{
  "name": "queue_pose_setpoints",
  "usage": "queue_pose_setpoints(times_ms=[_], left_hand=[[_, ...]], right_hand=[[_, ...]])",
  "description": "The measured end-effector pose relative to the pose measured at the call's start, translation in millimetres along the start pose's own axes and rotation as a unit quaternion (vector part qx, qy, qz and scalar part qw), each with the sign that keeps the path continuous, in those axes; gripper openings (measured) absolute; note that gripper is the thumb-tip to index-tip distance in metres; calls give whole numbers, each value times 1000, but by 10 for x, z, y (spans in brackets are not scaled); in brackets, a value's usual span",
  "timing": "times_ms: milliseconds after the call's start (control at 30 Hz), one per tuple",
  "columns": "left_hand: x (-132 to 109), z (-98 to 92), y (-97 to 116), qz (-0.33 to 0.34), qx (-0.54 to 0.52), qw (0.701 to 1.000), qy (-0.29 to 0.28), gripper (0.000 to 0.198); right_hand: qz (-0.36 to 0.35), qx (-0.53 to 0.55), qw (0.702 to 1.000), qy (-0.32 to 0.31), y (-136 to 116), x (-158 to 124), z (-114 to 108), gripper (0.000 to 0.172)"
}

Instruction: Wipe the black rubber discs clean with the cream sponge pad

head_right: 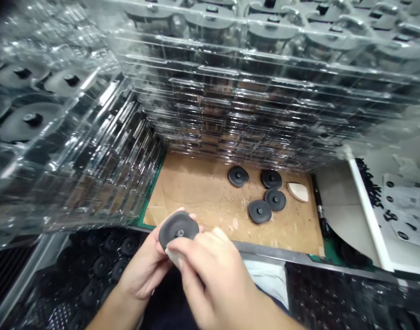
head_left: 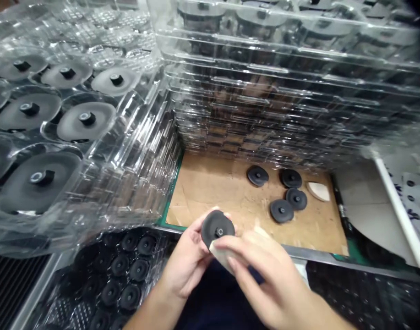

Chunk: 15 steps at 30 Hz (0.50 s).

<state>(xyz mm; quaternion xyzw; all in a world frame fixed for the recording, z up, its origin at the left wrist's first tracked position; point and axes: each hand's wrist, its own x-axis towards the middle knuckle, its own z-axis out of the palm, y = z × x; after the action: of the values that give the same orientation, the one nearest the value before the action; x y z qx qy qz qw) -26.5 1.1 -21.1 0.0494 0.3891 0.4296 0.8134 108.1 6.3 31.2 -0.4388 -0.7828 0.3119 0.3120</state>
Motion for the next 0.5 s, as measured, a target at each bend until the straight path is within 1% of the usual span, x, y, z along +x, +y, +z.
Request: queue_pose_setpoints(times_ms=[33, 133, 167, 233, 267, 300, 367, 400, 433, 467, 500], left_hand=[[-3, 29, -6, 1, 8, 1000, 2, 52], [-16, 114, -16, 5, 27, 999, -28, 45], [-25, 136, -13, 5, 29, 999, -39, 45], [-48, 167, -3, -1, 31, 998, -46, 48], [-58, 180, -1, -7, 31, 999, -44, 53], [-65, 197, -5, -13, 30, 999, -43, 57], [-69, 250, -33, -21, 28, 998, -45, 61], [-69, 287, -55, -20, 27, 998, -48, 62], [-69, 328, -77, -24, 29, 998, -54, 59], [-72, 369, -98, -27, 36, 997, -58, 52], [-79, 407, -114, -32, 48, 996, -62, 42]], right_hand=[[3, -13, 1000, 7, 1, 9, -11, 23], [-21, -58, 994, 92, 35, 10, -54, 23], [-39, -51, 993, 94, 42, -21, -79, 25], [-64, -15, 996, 62, 47, -140, -154, 26], [-59, -4, 997, 41, 50, -216, -202, 25], [-40, -8, 999, 34, 53, -290, -251, 24], [18, -62, 996, 55, 63, -394, -342, 23], [35, -101, 992, 74, 69, -410, -379, 24], [27, -134, 986, 91, 76, -401, -411, 24], [-10, -154, 982, 108, 85, -371, -439, 25], [-69, -150, 980, 110, 97, -328, -464, 26]])
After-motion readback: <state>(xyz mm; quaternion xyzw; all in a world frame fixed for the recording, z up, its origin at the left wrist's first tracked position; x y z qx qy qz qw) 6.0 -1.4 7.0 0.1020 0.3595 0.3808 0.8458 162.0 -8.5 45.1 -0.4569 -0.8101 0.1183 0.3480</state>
